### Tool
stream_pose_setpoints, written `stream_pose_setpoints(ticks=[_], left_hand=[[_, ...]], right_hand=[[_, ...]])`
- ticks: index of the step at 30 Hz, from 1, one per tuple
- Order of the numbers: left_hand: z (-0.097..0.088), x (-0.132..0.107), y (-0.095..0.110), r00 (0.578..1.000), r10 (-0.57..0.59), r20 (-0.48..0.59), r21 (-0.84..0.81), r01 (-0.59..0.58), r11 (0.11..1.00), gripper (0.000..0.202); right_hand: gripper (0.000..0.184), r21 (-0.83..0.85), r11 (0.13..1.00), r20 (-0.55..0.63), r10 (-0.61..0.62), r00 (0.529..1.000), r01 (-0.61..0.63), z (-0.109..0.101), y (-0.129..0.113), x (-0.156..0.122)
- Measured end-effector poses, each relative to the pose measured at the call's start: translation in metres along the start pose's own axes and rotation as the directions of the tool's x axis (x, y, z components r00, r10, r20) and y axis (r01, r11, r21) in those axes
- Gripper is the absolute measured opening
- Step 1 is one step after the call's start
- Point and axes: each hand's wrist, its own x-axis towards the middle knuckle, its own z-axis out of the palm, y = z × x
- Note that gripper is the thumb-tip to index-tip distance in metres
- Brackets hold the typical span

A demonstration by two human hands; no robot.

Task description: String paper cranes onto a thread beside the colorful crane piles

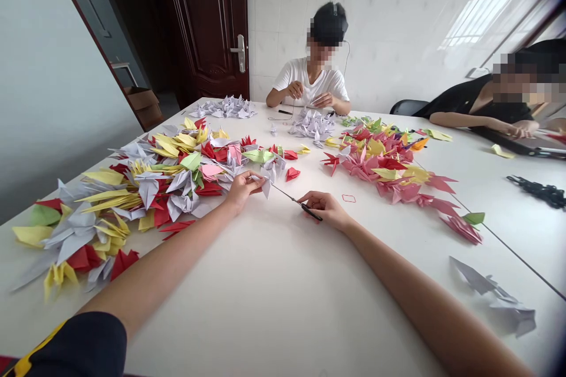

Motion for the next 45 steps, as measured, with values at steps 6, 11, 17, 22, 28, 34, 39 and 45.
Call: stream_pose_setpoints(ticks=[6,11,17,22,28,34,39,45], left_hand=[[-0.0022,0.0032,-0.0038,1.0,-0.015,0.012,0.011,0.014,1.0,0.062],[-0.0021,0.0032,-0.0045,0.998,0.027,-0.049,-0.045,-0.029,0.999,0.061],[-0.001,0.0008,-0.0008,0.999,0.006,-0.041,-0.063,-0.009,0.998,0.063],[-0.0004,0.0009,-0.0017,1.0,-0.016,0.01,0.003,0.016,1.0,0.069],[-0.0024,0.0031,-0.0057,0.999,-0.007,0.041,0.049,0.005,0.999,0.068],[-0.0033,0.0032,-0.0062,0.999,-0.004,0.042,0.033,0.003,0.999,0.064],[-0.0011,0.0019,-0.0051,0.999,-0.015,-0.041,-0.004,0.014,1.0,0.063],[-0.0003,-0.0003,-0.004,1.0,0.001,-0.001,0.043,-0.001,0.999,0.054]], right_hand=[[0.051,-0.013,1.0,-0.017,0.017,1.0,-0.017,0.0014,0.0016,0.001],[0.053,0.011,1.0,-0.019,-0.003,1.0,0.004,-0.0008,0.0012,0.0011],[0.052,-0.071,0.997,-0.089,-0.024,0.996,0.017,-0.0001,0.0053,0.0017],[0.048,-0.127,0.992,-0.116,-0.041,0.992,0.026,0.0022,0.0039,0.0016],[0.05,-0.071,0.997,-0.106,-0.005,0.994,-0.003,0.0014,0.0048,0.0024],[0.049,-0.053,0.999,-0.106,-0.006,0.994,0.001,0.0008,0.0063,0.0035],[0.052,0.007,1.0,-0.135,0.0,0.991,0.0,0.0009,0.0055,0.0042],[0.057,0.122,0.977,-0.489,-0.093,0.867,0.173,-0.0038,0.0103,0.0072]])
